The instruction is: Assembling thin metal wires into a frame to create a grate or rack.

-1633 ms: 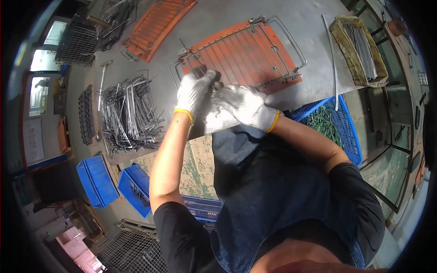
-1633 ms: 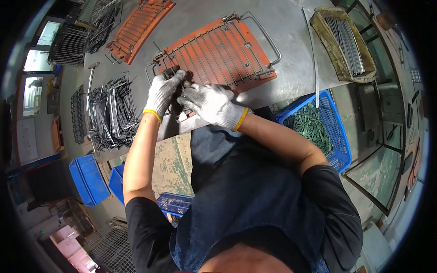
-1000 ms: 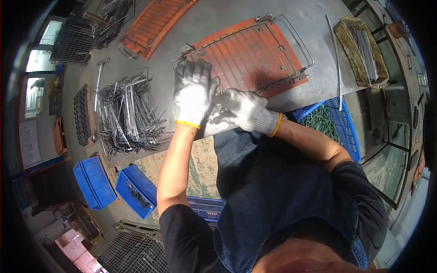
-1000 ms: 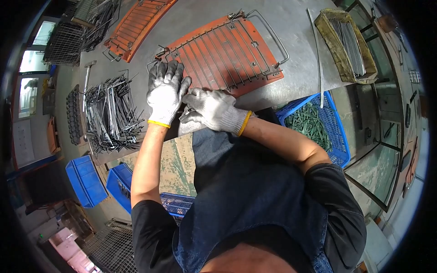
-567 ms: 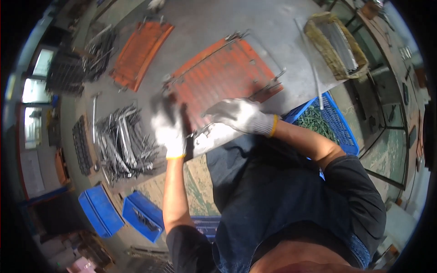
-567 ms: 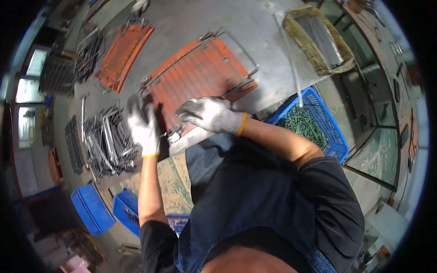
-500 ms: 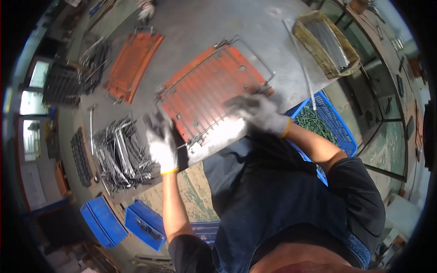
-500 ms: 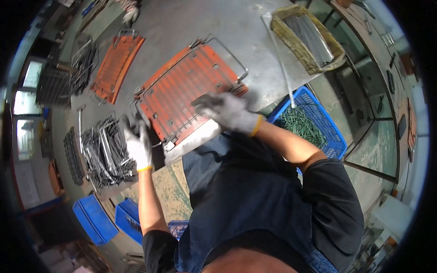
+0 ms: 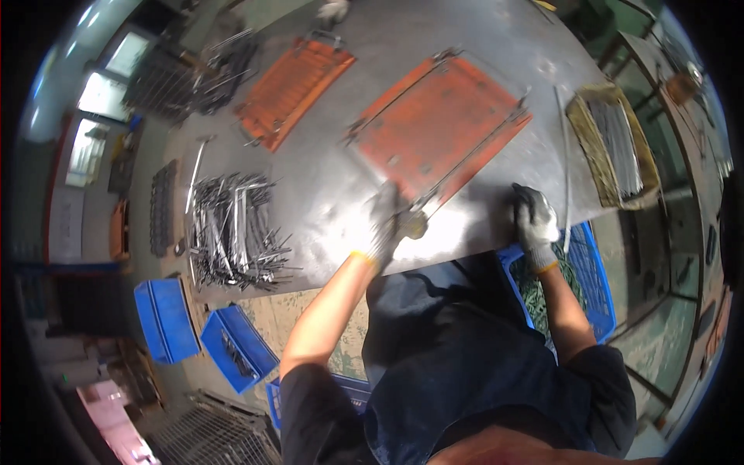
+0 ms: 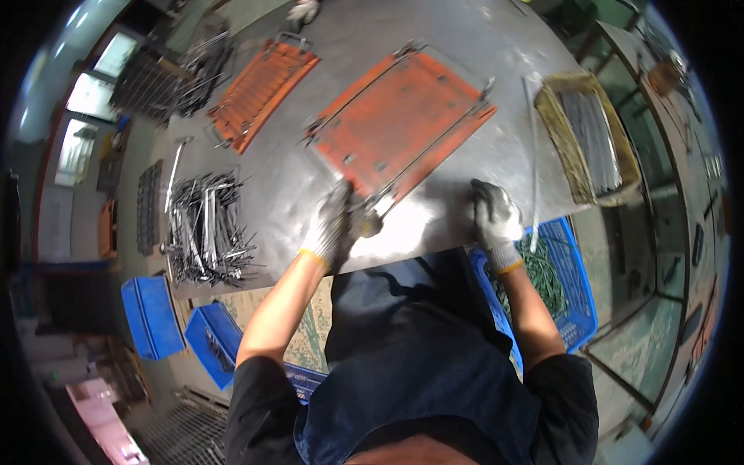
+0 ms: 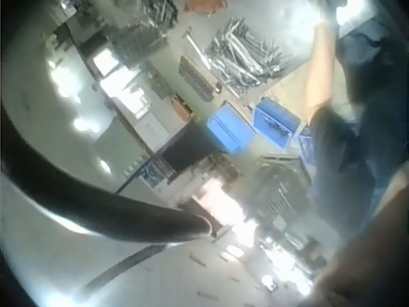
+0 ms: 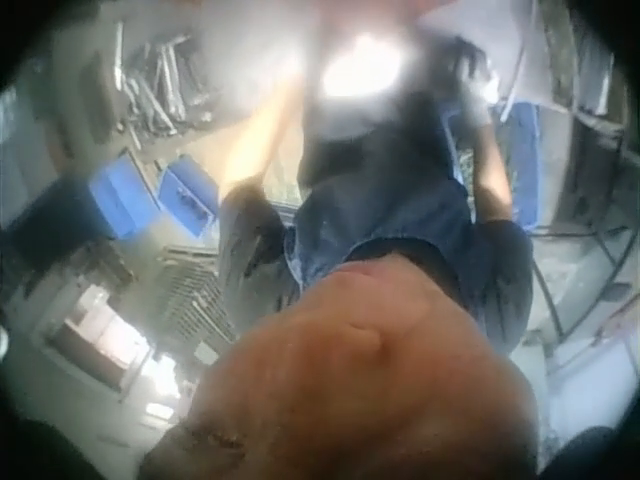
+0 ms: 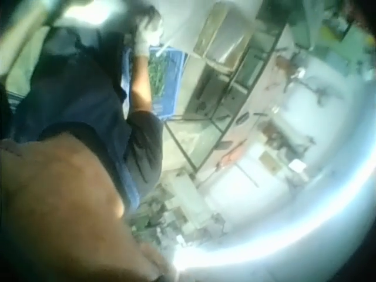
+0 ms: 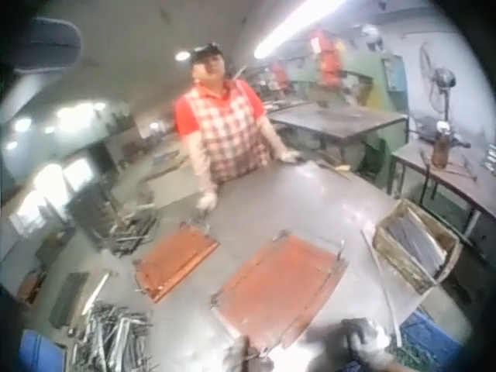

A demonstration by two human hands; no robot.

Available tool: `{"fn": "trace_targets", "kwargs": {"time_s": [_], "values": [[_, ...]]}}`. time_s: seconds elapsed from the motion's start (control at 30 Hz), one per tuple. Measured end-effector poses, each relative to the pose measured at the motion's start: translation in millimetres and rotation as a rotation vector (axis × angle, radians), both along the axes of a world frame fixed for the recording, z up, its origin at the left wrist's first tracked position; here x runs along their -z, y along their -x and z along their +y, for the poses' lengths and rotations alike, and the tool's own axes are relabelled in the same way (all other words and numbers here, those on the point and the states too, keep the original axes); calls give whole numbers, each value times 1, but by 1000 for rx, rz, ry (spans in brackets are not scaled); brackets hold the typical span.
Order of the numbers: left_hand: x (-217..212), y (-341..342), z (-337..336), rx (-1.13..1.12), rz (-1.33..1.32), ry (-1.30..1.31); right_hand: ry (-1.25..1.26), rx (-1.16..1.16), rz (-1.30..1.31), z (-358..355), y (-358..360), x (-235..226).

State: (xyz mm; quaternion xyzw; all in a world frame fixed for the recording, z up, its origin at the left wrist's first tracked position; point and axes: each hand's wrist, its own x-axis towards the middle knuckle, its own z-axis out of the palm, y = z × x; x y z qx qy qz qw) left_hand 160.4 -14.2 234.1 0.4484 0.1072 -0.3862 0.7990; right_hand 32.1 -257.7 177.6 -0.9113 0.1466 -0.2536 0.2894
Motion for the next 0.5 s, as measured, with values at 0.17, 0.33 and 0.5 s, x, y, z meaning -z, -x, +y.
{"fn": "trace_targets", "kwargs": {"time_s": [0.17, 0.33, 0.5], "values": [[7, -70, -104, 121, -178, 178, -34, -17, 13, -4, -2, -10], [-32, -142, -53, 25, -1120, -1348, -33, -79, -120, 2, 2, -18], [-23, -253, 141, -541, -866, -1765, 22, -107, -49, 21, 12, -46]]}}
